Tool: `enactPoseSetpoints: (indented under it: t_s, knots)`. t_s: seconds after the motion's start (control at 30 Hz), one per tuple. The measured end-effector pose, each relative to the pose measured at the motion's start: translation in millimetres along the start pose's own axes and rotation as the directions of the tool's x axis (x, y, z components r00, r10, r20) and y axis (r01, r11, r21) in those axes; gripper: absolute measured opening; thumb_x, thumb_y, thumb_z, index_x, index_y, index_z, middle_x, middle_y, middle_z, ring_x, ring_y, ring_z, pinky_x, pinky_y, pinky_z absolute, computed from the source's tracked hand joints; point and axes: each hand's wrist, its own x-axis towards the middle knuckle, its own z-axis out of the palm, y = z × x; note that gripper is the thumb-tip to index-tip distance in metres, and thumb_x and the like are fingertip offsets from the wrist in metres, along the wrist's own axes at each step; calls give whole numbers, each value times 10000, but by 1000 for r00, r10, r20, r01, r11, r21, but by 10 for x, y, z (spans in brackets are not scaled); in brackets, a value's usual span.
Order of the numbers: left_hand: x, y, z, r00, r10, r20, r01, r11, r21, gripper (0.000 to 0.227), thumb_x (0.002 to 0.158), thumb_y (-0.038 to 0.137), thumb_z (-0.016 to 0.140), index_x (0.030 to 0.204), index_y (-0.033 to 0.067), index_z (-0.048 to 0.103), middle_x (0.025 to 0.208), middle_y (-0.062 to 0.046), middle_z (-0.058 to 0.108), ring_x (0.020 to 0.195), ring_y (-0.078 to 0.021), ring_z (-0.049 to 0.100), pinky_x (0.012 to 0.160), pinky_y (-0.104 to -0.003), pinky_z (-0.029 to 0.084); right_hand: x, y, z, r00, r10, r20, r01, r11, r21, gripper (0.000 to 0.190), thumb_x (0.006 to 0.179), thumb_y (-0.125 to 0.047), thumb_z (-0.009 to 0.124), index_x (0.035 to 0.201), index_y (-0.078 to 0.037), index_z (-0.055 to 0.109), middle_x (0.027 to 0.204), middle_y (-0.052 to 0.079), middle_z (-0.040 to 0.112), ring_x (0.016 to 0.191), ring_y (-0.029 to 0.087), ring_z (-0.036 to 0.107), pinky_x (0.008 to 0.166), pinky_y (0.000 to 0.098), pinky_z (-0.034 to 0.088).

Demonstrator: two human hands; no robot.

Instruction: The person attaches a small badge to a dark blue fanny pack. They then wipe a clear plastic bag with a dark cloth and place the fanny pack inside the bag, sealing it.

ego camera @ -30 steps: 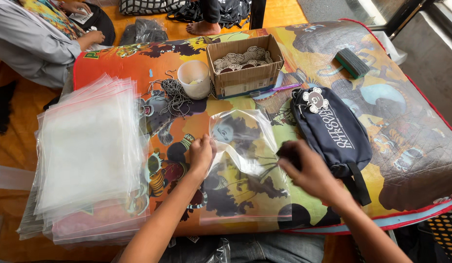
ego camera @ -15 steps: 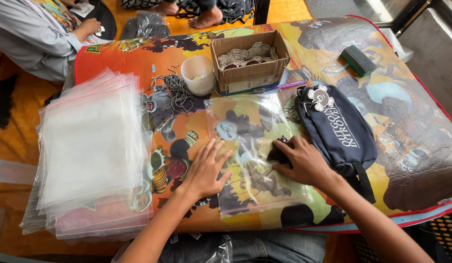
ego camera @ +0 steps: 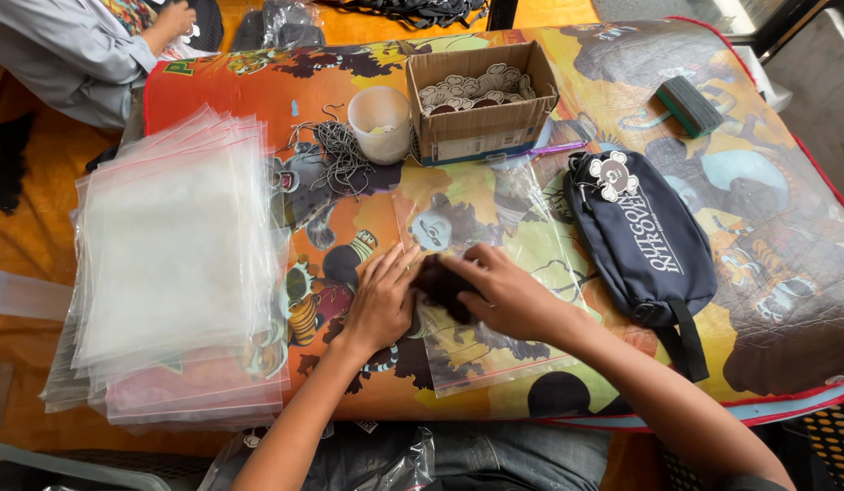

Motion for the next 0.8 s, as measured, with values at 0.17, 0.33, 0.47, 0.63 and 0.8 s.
enactPoseSetpoints:
  t_s: [0.17, 0.33, 0.47, 0.63, 0.8]
  knots:
    - [-8, 19, -21, 1000, -31, 3, 31, 999, -27, 509, 892, 74, 438, 1378, 80, 590, 1521, -94, 507, 1447, -325, 388, 1168, -486, 297, 76, 63, 832, 964, -237, -124, 187, 928, -322, 419, 905, -162, 582, 1320, -110, 591, 1055, 133, 539, 931, 317, 590, 652, 396, 567]
    - [-8, 26, -49, 1000, -13, -18, 13, 1000, -9, 470, 954, 155, 470, 1406, 108, 588, 1516, -82, 522, 1445, -307, 406, 1171, -479, 294, -405, -330, 959, 900, -407, -154, 347, 885, -312, 327, 932, -44, 497, 1223, -36, 647, 995, 145, 564, 817, 252, 588, 572, 286, 526]
    - [34, 94, -155, 1000, -16, 26, 17, 999, -30, 461, 975, 193, 449, 1403, 77, 571, 1502, -106, 521, 1439, -320, 402, 1178, -508, 282, -780, -447, 776, 864, -431, 259, 410, 902, 134, 399, 940, 1, 453, 1325, 51, 548, 1223, 270, 513, 976, 424, 575, 683, 480, 529]
    - [-23, 90, -200, 995, -17, 94, 23, 998, -63, 513, 989, 203, 445, 1483, 65, 469, 1565, -104, 439, 1491, -310, 319, 1218, -499, 220, -601, -562, 40, 854, -360, 374, 100, 821, 562, 420, 935, 3, 438, 1329, 2, 583, 1083, 183, 542, 914, 390, 599, 855, 433, 480]
    - [-169, 229, -477, 985, -6, 173, 51, 964, -260, 1010, 914, 745, 83, 1583, -12, 103, 1675, -214, 78, 1563, -342, 58, 1254, -514, 37, -302, -217, 18, 996, -79, 46, 66, 967, 247, 406, 956, -100, 556, 1360, -94, 592, 1145, 142, 565, 885, 360, 671, 816, 429, 520]
